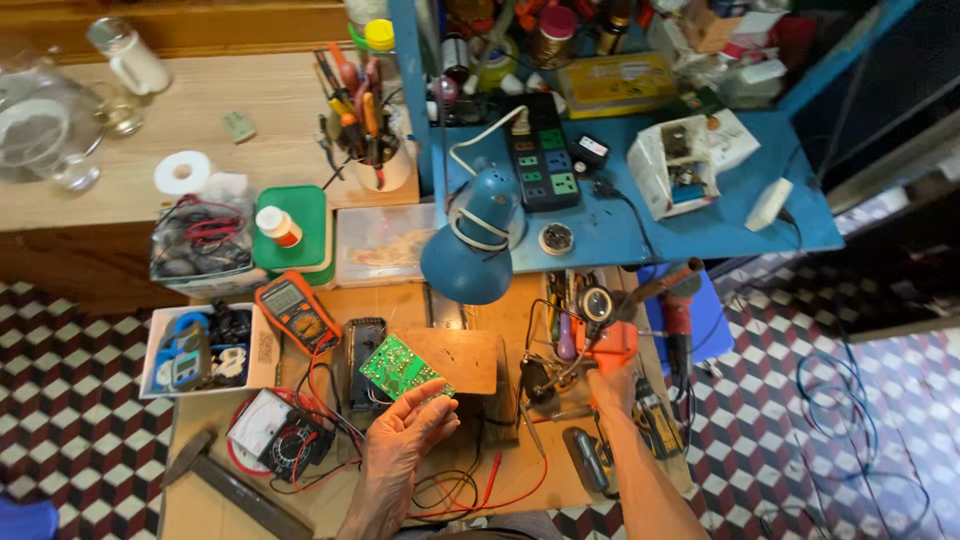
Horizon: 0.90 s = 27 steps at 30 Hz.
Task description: The person works at a cluttered electronics repair bench, holding a green circuit board and performing fine hand work on it under a desk lamp. They then pick up a hot air rework tool and apply it to the board, and later use pliers to work on the board's components.
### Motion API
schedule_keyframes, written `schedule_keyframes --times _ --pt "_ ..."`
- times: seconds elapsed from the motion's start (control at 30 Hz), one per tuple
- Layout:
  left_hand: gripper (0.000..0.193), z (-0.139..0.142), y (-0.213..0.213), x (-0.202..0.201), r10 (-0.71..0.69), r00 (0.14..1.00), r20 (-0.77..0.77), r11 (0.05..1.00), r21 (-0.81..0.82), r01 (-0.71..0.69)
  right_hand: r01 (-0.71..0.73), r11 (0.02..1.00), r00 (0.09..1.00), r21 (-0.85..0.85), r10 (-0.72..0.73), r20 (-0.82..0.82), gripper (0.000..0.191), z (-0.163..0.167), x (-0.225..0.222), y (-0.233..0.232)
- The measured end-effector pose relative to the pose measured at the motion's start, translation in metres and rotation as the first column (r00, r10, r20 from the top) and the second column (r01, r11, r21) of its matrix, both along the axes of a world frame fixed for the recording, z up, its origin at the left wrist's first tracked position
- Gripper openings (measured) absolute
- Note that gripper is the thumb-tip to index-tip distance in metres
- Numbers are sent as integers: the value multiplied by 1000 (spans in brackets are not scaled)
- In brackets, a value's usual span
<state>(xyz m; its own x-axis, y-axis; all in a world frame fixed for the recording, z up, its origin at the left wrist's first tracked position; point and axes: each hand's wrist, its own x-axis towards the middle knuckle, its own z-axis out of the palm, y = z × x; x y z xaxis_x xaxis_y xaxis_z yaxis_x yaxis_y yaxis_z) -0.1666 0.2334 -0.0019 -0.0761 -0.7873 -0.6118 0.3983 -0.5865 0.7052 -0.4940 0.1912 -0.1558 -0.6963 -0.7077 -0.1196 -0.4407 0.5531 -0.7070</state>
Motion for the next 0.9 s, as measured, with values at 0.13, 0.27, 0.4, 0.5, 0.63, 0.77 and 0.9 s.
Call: schedule_keyframes --times 0.13,0.27,0.4,0.5,0.63,0.77,0.9 --pt "37 -1 -6 -16 62 997 34 998 2 -62 89 990 992 113 -99 82 95 -8 -4 -13" --pt "35 -17 4 -15 104 992 68 995 -14 -103 80 994 994 73 -74 -75 99 -17 -2 1" --pt "33 -33 4 -13 152 987 55 988 -41 -150 83 992 983 -99 -98 -153 81 -33 -22 19" --pt "33 -41 -4 -12 97 993 59 995 -45 -95 92 946 995 -310 -97 -1 73 -43 -42 35" --pt "34 -44 -23 -5 43 997 60 997 -63 -39 331 839 865 -433 -86 494 52 -21 -52 66" --pt "34 -45 -38 3 7 998 67 998 -65 -3 387 833 567 -395 123 815 48 56 -43 114" --pt "33 -47 -50 7 0 999 35 998 -60 2 209 908 430 -364 249 868 43 108 14 125"
